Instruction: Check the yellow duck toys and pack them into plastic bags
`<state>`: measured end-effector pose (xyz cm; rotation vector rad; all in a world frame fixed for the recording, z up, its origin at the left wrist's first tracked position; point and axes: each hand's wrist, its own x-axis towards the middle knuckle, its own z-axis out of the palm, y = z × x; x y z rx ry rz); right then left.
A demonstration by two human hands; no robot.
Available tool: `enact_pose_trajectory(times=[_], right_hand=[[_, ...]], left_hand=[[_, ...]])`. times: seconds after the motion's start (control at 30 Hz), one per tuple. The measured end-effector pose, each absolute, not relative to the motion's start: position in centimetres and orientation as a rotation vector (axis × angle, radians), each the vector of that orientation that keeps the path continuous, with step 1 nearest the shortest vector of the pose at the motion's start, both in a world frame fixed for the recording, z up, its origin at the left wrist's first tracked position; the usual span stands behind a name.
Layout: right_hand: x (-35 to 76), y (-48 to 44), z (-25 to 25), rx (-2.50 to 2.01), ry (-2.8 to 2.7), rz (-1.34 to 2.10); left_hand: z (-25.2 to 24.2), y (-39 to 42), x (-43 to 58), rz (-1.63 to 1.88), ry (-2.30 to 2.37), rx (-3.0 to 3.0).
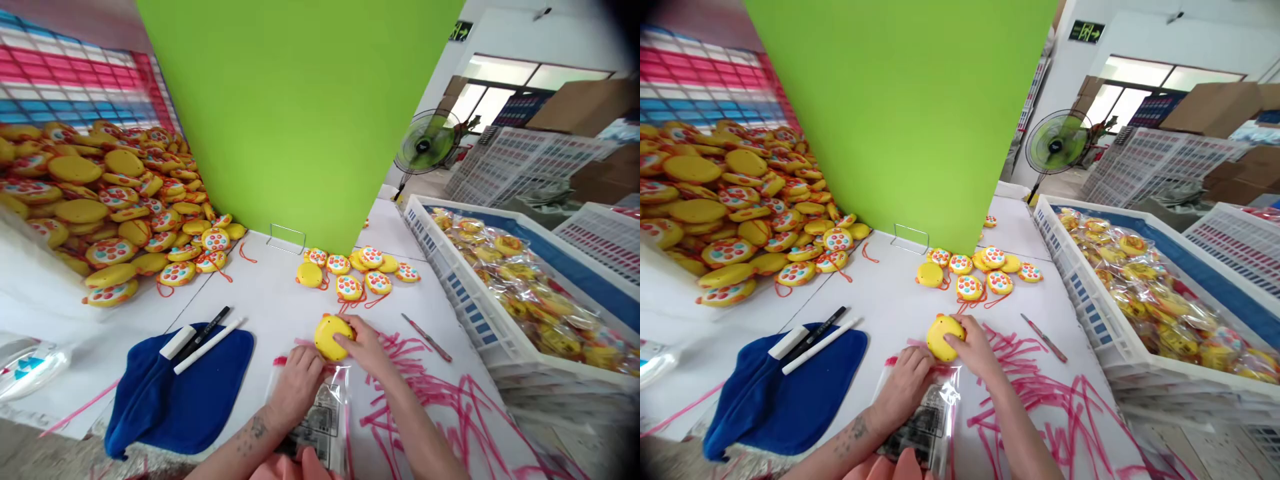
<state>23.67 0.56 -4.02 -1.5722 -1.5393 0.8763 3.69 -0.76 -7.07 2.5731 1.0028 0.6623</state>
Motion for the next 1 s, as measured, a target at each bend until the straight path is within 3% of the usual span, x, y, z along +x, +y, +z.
enact_pose_trajectory(times=[0.2,0.37,0.57,0.7,0.77,0.87,1.0], right_hand=[[21.6,-1.2,-3.7,-1.556,-1.733,0.931],[22.9,-2.3,-4.2,-1.848,-1.538,0.732],[21.5,-3.2,-5.4,-1.805,-1.475,0.803],[21.4,-3.4,-5.0,-1.805,-1.467,0.665],[21.6,-3.2,-4.3,-1.852,-1.564,0.482],[21.1,-2.2,-3.1,-1.975,-1.831,0.26],[19.3,-0.5,-2.1,-2.001,-2.177,0.332]], left_hand=[[-6.6,-0.9,3.7,0.835,1.015,2.43],[-6.4,-0.1,3.5,0.746,1.02,2.138],[-4.2,0.9,3.5,0.592,0.957,2.051],[-2.9,1.1,2.3,0.649,0.98,2.126],[-2.5,1.5,1.2,0.716,1.146,2.129],[-2.4,2.2,-0.3,0.539,1.418,2.021],[-3.1,2.4,-0.1,0.416,1.424,1.833]])
